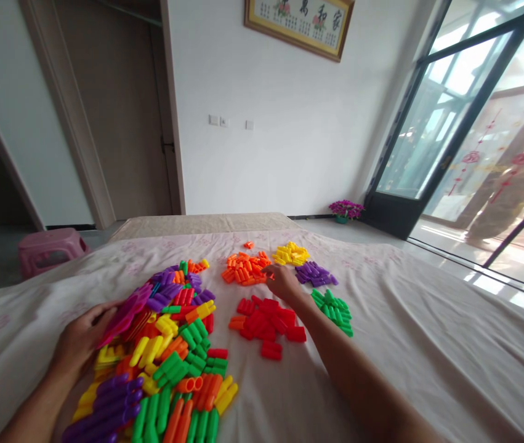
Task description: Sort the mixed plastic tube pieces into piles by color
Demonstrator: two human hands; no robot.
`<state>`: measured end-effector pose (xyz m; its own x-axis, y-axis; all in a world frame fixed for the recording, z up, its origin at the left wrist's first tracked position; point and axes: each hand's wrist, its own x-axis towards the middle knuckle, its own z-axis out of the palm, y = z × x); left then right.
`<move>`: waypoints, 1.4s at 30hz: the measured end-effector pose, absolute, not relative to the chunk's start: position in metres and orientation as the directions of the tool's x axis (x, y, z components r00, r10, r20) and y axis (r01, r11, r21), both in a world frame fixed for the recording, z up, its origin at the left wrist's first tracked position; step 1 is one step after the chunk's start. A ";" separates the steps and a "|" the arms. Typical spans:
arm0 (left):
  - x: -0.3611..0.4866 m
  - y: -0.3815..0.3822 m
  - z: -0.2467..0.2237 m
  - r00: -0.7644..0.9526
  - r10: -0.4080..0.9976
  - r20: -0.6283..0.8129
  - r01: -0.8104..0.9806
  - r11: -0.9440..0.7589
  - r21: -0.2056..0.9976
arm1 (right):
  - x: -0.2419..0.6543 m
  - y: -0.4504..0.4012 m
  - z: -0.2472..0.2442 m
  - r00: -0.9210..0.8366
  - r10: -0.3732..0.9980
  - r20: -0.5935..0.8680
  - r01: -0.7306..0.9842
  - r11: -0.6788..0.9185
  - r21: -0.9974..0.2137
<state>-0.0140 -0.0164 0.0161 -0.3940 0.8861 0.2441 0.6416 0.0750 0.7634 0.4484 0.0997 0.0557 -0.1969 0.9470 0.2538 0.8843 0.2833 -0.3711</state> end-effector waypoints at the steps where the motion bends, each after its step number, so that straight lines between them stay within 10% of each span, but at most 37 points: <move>1: -0.013 -0.016 0.017 -0.400 0.890 0.220 0.618 0.085 0.782 | 0.452 0.101 0.056 -0.136 0.959 0.250 0.920 0.216 -0.326; 7: -0.018 -0.014 0.015 -0.430 0.893 0.137 0.537 0.131 0.834 | 0.455 0.117 0.062 -0.137 0.988 0.073 0.955 0.151 -0.255; 16: -0.010 -0.019 0.024 -0.411 0.900 0.141 0.522 0.106 0.846 | 0.401 0.060 0.083 -0.348 0.889 0.296 0.832 0.439 -0.339; 28: -0.007 -0.020 0.025 -0.411 0.897 0.163 0.537 0.094 0.838 | 0.322 0.020 0.070 -0.600 0.760 0.251 0.657 0.646 -0.389; 36: 0.002 -0.026 0.046 -0.420 0.831 0.366 0.612 -0.039 0.790 | 0.331 0.028 0.067 -0.451 0.838 0.307 0.515 0.525 -0.677; 42: 0.068 -0.030 0.095 0.042 0.883 0.467 0.799 -0.310 0.516 | 0.323 0.022 0.067 -0.466 0.863 0.196 0.162 0.301 -0.940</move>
<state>0.0677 -0.0303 0.0950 0.0421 0.8834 0.4667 0.7987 -0.3104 0.5155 0.3228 0.0218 0.0673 -0.4657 0.8629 0.1963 0.1623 0.3013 -0.9396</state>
